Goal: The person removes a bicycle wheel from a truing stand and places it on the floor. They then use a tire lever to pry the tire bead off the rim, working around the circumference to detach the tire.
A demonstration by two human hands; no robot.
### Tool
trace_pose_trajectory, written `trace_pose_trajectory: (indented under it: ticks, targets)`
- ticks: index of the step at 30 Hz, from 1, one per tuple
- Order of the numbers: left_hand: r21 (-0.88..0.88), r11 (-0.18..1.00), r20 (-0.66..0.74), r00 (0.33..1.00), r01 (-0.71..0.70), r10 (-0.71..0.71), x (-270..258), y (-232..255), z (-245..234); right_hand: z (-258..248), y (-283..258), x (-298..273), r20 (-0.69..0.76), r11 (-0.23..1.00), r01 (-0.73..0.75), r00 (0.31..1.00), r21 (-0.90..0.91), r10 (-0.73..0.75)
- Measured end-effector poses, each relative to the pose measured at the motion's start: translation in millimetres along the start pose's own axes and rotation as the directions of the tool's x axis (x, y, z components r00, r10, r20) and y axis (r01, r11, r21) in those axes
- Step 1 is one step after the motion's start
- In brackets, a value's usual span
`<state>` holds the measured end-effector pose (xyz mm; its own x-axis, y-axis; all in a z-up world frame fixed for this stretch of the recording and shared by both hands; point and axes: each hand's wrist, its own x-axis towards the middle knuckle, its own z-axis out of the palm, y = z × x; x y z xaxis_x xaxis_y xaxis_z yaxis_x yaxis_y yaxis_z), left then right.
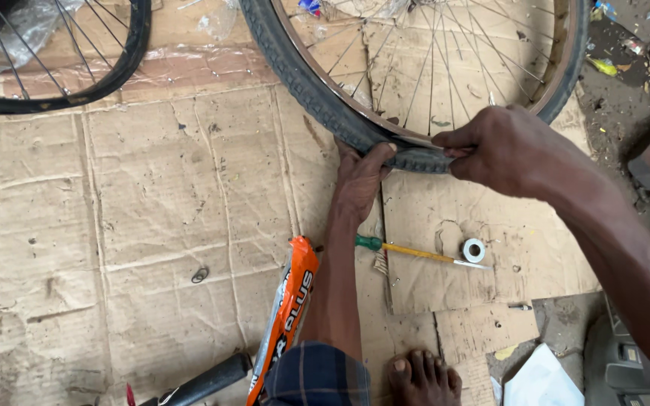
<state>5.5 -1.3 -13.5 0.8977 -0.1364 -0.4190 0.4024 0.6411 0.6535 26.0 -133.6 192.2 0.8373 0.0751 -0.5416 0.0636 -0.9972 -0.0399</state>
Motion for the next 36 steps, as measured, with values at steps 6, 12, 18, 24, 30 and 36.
trace_pose_trajectory:
  ticks: [6, 12, 18, 24, 30, 36]
  targets:
    - [-0.064, 0.998, -0.014, 1.0, -0.003, 0.002, 4.1, -20.5, -1.1, -0.4, -46.1, -7.5, 0.012, 0.894, 0.035, 0.999, -0.448, -0.034]
    - [-0.068, 0.998, -0.022, 1.0, 0.003, -0.005, 6.6, -16.9, -3.1, -13.5, -20.5, 15.5, -0.027, 0.931, 0.277, 0.956, -0.236, -0.291]
    - [-0.106, 0.994, 0.064, 0.997, -0.027, 0.034, -1.5, -5.4, -3.0, -38.6, 8.5, 53.3, 0.289, 0.978, 0.037, 0.957, -0.204, 0.025]
    - [-0.199, 0.98, 0.058, 0.998, 0.022, -0.01, -5.9, 3.3, 2.0, -58.5, 29.2, 100.3, 0.382, 0.996, 0.09, 0.92, 0.008, -0.086]
    - [-0.186, 0.982, 0.077, 0.996, -0.021, 0.036, -3.9, 2.2, 1.3, -39.8, 55.6, 169.1, -0.26, 0.983, 0.042, 0.966, 0.179, 0.006]
    - [-0.17, 0.974, -0.102, 0.985, -0.153, 0.137, -11.5, 7.6, 16.5, -3.2, 53.9, 248.8, -0.553, 0.917, -0.014, 0.793, 0.399, 0.253]
